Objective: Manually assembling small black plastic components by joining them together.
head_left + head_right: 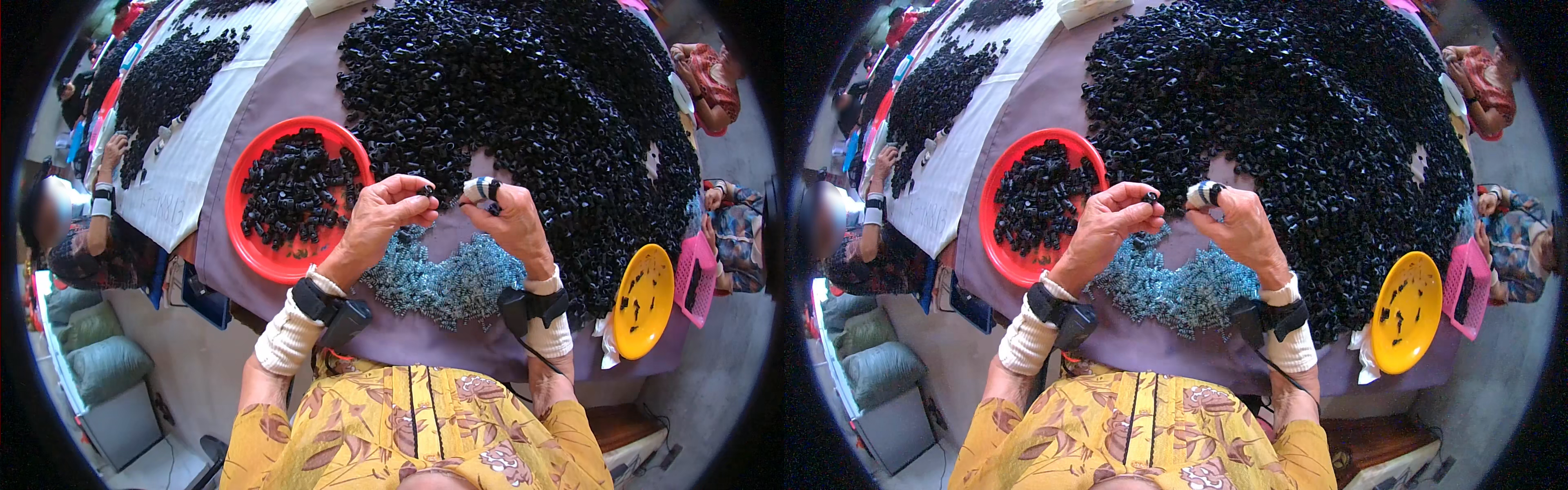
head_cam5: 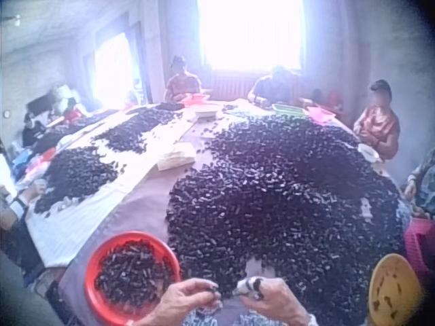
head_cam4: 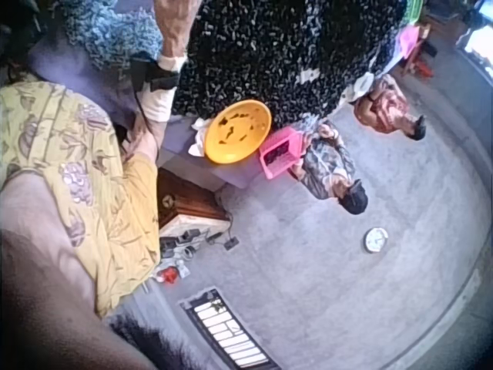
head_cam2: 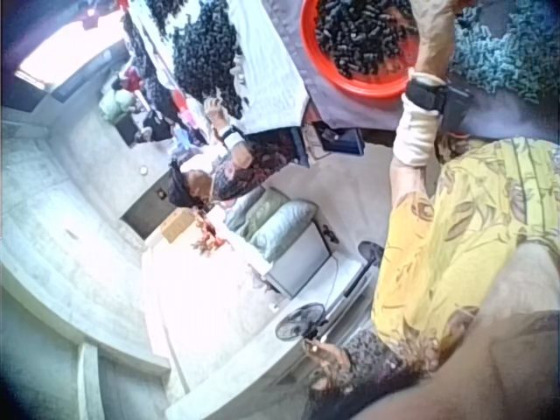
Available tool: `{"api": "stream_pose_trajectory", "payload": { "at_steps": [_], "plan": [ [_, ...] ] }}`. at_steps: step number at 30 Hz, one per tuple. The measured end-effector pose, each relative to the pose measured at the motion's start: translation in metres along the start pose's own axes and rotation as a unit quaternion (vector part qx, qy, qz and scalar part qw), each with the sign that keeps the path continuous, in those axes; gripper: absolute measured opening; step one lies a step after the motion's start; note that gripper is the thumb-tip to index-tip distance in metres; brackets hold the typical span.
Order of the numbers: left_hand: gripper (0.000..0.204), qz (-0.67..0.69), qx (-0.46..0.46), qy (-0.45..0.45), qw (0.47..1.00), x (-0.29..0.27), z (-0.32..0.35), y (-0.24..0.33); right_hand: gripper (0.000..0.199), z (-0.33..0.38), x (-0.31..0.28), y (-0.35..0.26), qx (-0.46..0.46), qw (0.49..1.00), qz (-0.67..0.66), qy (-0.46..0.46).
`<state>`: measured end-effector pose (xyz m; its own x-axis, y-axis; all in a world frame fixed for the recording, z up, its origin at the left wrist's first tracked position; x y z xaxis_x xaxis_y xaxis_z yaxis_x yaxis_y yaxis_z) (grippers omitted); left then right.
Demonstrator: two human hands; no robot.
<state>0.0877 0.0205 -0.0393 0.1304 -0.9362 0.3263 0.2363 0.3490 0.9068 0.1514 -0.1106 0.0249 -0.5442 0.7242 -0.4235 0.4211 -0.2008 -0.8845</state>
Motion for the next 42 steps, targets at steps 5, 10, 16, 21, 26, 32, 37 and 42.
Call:
{"api": "stream_pose_trajectory", "payload": {
  "at_steps": [5,10,16,21,26,32,37,42],
  "plan": [
    [0.026,-0.002,-0.006,-0.009,1.0,0.013,-0.002,-0.003,0.014,-0.007,0.012,-0.035,-0.084,0.996,0.022,-0.028],
    [0.026,0.005,-0.004,-0.052,0.999,0.019,0.002,-0.002,0.016,-0.009,0.021,-0.044,-0.114,0.987,0.099,-0.059],
    [0.023,0.048,-0.015,-0.069,0.996,0.025,0.002,0.006,0.017,-0.013,0.017,-0.054,-0.122,0.988,0.081,-0.044],
    [0.023,0.086,-0.043,-0.059,0.994,0.025,-0.001,0.001,0.017,-0.012,0.012,-0.053,-0.129,0.991,0.039,-0.009],
    [0.022,0.102,-0.047,-0.047,0.993,0.023,-0.001,0.0,0.02,-0.008,0.009,-0.045,-0.1,0.992,0.072,0.007],
    [0.022,0.111,-0.022,-0.026,0.993,0.019,-0.001,0.004,0.015,-0.004,0.013,-0.05,-0.152,0.982,0.111,0.004],
    [0.021,0.065,-0.002,-0.021,0.998,0.015,0.0,0.007,0.014,-0.003,0.019,-0.061,-0.183,0.965,0.19,-0.008],
    [0.021,0.043,0.006,-0.01,0.999,0.013,0.003,0.01,0.013,-0.003,0.02,-0.064,-0.2,0.962,0.186,-0.007]
  ]
}}
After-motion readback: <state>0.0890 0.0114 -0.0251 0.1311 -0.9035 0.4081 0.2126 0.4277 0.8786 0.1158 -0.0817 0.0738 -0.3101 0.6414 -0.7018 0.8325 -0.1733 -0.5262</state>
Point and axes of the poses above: each hand's wrist, its own z-axis away from the middle knuckle, its own x-axis out of the palm, y = z × x, the point moved 10 cm from there along -z, towards the middle knuckle, and after that the axes turned 9 degrees about -z, right-handed, at the moved point
